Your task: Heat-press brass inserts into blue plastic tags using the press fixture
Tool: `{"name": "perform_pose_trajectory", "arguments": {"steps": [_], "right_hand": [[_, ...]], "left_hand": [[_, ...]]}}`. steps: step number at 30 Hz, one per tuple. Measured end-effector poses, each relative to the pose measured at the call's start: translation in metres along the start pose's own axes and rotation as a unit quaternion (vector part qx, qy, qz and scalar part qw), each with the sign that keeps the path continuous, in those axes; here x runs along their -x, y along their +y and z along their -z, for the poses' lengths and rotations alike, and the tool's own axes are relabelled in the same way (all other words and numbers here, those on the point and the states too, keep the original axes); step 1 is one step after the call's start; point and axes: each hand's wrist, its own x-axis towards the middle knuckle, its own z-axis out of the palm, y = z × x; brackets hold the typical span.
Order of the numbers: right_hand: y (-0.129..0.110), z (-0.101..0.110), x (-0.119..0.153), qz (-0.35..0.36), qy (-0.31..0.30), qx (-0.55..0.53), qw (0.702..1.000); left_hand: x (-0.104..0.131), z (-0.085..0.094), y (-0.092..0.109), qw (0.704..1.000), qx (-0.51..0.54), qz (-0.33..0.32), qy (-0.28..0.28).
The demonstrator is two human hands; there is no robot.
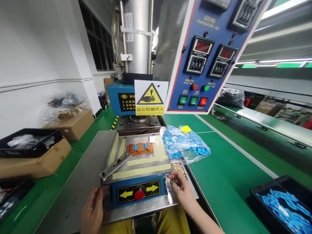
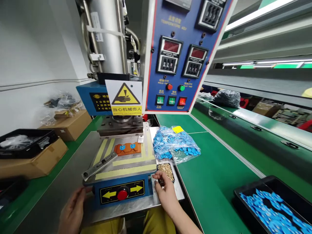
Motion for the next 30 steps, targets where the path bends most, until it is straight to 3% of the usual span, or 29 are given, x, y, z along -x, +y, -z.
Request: {"name": "perform_pose_trajectory", "arguments": {"steps": [2,5,9,12,17,22,25,30], "right_hand": [[-0.008,0.019,-0.008,0.028,0.011,0.035,0.999],[-0.011,0.065,-0.021,0.059,0.072,0.129,0.987],[0.013,0.131,-0.036,0.029,0.215,0.217,0.952],[0.034,0.156,-0.048,-0.005,0.270,0.303,0.914],[0.040,0.151,-0.088,0.050,0.227,0.494,0.838],[0.042,0.140,-0.115,-0.020,0.217,0.624,0.750],[0.050,0.145,-0.114,-0.002,0.201,0.642,0.740],[0.058,0.155,-0.103,0.039,0.192,0.611,0.767]], "left_hand": [[-0.013,0.006,0.003,1.000,-0.017,0.012,0.008],[-0.028,0.016,0.010,0.997,-0.074,0.028,-0.007],[-0.033,0.020,0.023,0.990,-0.134,0.041,-0.018],[-0.032,0.016,0.028,0.984,-0.173,0.034,-0.031],[-0.036,0.011,0.013,0.974,-0.221,-0.001,-0.045],[-0.040,0.010,-0.003,0.972,-0.232,-0.036,-0.029],[-0.041,0.008,-0.005,0.972,-0.229,-0.048,-0.021],[-0.042,0.006,-0.007,0.970,-0.236,-0.057,-0.019]]}}
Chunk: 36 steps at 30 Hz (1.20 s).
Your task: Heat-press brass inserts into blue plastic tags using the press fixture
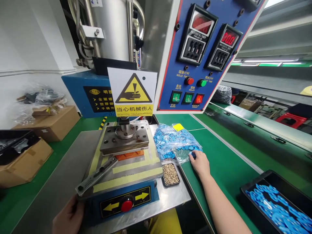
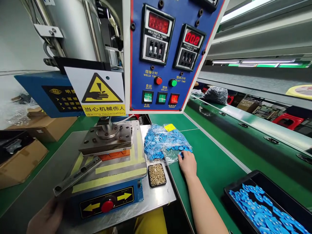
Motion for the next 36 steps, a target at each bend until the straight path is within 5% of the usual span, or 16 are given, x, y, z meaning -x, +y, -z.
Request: {"name": "perform_pose_trajectory", "arguments": {"steps": [8,15,26,36], "right_hand": [[0.000,-0.004,0.000,0.008,-0.007,-0.057,0.998],[0.006,-0.017,-0.006,0.033,0.024,-0.154,0.987],[0.014,-0.010,-0.011,-0.142,0.002,-0.264,0.954],[0.019,-0.011,-0.012,-0.157,0.004,-0.295,0.943]], "left_hand": [[0.001,0.002,0.007,0.999,0.032,0.023,-0.021],[0.006,-0.001,0.008,0.997,0.059,-0.047,-0.008],[0.006,-0.006,0.003,0.993,0.094,-0.075,-0.014],[0.008,0.000,0.014,0.992,0.105,-0.060,-0.022]]}}
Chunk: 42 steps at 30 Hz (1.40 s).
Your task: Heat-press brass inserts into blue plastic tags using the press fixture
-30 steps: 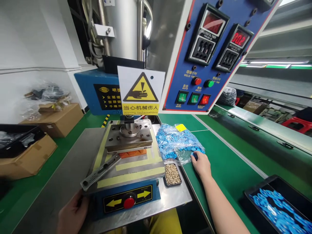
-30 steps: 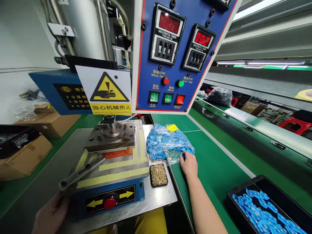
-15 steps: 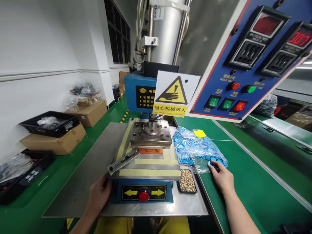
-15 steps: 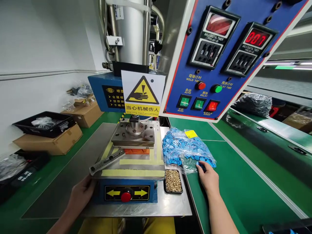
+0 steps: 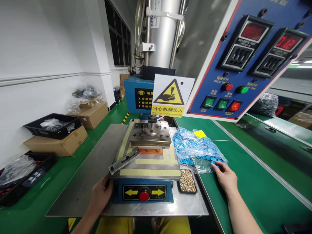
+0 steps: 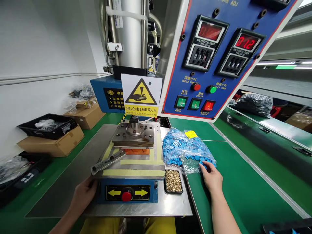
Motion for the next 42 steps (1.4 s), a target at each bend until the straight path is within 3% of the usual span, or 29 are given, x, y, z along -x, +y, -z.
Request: {"name": "perform_pose_trajectory", "arguments": {"steps": [24,42], "right_hand": [[0.010,-0.003,-0.005,-0.023,-0.008,-0.047,0.999],[0.009,-0.003,-0.004,-0.031,-0.020,-0.048,0.998]], "left_hand": [[0.001,0.001,0.001,0.999,-0.039,-0.011,-0.026],[0.001,-0.002,-0.003,0.997,-0.062,-0.047,-0.013]]}}
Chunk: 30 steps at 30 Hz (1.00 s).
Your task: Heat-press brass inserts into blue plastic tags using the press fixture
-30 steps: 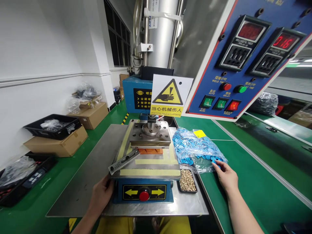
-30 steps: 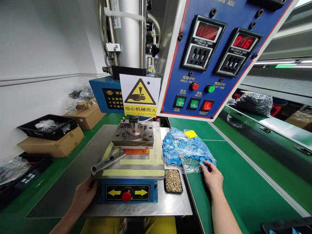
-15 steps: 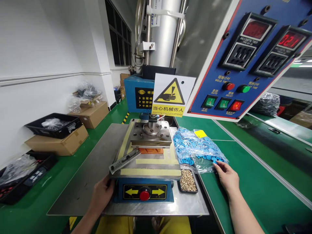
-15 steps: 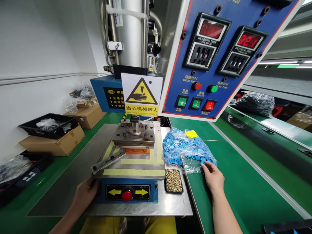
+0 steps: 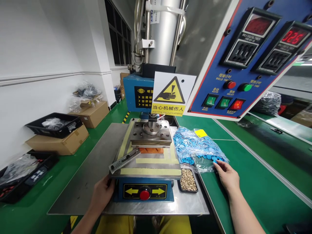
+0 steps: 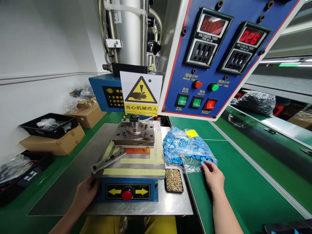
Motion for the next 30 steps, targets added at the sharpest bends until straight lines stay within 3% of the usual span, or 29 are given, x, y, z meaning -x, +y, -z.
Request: {"name": "perform_pose_trajectory", "arguments": {"steps": [19,30], "right_hand": [[0.0006,-0.0006,-0.0005,0.023,0.009,0.010,1.000],[0.0001,-0.0015,-0.0003,0.001,-0.003,0.003,1.000]], "left_hand": [[0.0005,-0.0008,-0.0002,0.999,0.030,0.011,-0.018],[0.0010,-0.0003,0.0013,1.000,0.005,-0.004,-0.013]]}}
